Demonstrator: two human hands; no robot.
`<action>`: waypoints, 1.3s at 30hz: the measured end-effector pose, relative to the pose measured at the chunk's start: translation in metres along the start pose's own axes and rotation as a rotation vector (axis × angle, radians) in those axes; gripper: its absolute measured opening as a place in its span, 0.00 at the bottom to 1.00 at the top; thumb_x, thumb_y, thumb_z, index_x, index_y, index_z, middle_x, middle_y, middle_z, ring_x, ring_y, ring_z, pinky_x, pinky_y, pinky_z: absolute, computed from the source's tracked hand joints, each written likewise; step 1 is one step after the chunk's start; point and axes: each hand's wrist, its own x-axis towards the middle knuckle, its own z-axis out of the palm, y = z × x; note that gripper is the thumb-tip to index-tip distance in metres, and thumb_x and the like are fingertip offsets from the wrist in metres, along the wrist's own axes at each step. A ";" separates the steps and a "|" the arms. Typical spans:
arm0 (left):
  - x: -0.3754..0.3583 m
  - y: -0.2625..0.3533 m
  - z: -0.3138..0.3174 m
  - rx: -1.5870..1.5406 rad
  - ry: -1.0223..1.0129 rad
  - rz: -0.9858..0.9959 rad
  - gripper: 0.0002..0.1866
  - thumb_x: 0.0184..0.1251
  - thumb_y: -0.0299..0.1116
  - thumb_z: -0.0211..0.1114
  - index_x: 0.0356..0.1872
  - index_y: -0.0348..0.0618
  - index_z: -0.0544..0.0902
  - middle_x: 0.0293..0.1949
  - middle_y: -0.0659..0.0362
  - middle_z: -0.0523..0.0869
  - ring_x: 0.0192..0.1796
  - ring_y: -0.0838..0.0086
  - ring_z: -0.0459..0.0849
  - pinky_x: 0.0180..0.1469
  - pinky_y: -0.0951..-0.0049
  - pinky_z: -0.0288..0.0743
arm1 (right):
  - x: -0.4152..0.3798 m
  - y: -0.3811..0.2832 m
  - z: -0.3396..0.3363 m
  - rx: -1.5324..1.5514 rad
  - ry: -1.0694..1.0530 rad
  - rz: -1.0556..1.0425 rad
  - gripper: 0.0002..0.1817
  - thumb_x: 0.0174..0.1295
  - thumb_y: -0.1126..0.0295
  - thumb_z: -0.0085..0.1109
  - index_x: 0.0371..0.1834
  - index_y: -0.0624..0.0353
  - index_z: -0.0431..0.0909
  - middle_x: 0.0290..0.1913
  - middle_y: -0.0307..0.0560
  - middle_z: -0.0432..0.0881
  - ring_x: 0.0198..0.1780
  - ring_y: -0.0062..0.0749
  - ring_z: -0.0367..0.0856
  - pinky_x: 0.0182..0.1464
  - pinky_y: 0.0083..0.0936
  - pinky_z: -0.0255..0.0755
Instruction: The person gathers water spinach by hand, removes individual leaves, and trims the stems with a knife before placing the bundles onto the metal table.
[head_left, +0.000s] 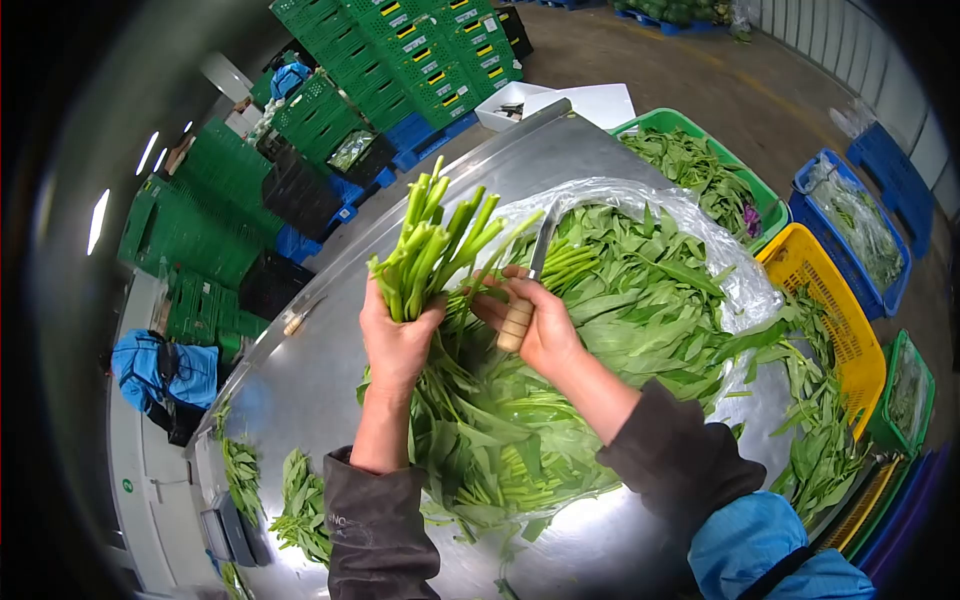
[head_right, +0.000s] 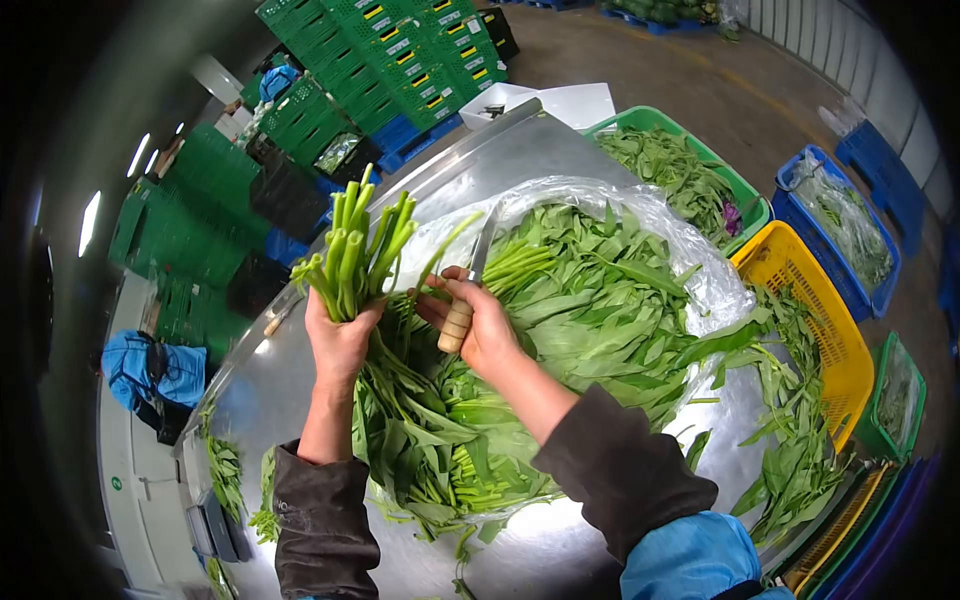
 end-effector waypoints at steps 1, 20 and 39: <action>-0.001 0.000 0.002 0.004 0.005 -0.007 0.23 0.49 0.23 0.72 0.48 0.37 0.74 0.41 0.59 0.83 0.42 0.77 0.80 0.47 0.75 0.74 | -0.006 0.003 0.002 0.000 0.002 0.009 0.15 0.64 0.69 0.52 0.53 0.56 0.69 0.51 0.47 0.78 0.58 0.41 0.77 0.60 0.39 0.74; -0.009 -0.013 -0.026 0.069 0.156 0.105 0.25 0.46 0.22 0.75 0.48 0.37 0.77 0.42 0.60 0.82 0.43 0.76 0.81 0.49 0.75 0.75 | 0.052 -0.008 -0.038 -0.465 0.287 0.093 0.29 0.62 0.62 0.57 0.61 0.69 0.66 0.59 0.55 0.72 0.58 0.37 0.73 0.57 0.28 0.70; -0.104 0.087 -0.279 -0.232 0.803 0.064 0.23 0.62 0.30 0.64 0.55 0.35 0.68 0.42 0.54 0.78 0.43 0.63 0.82 0.47 0.62 0.79 | 0.003 0.004 -0.017 -0.670 0.059 -0.288 0.21 0.60 0.68 0.54 0.54 0.69 0.71 0.48 0.55 0.80 0.47 0.38 0.81 0.49 0.32 0.78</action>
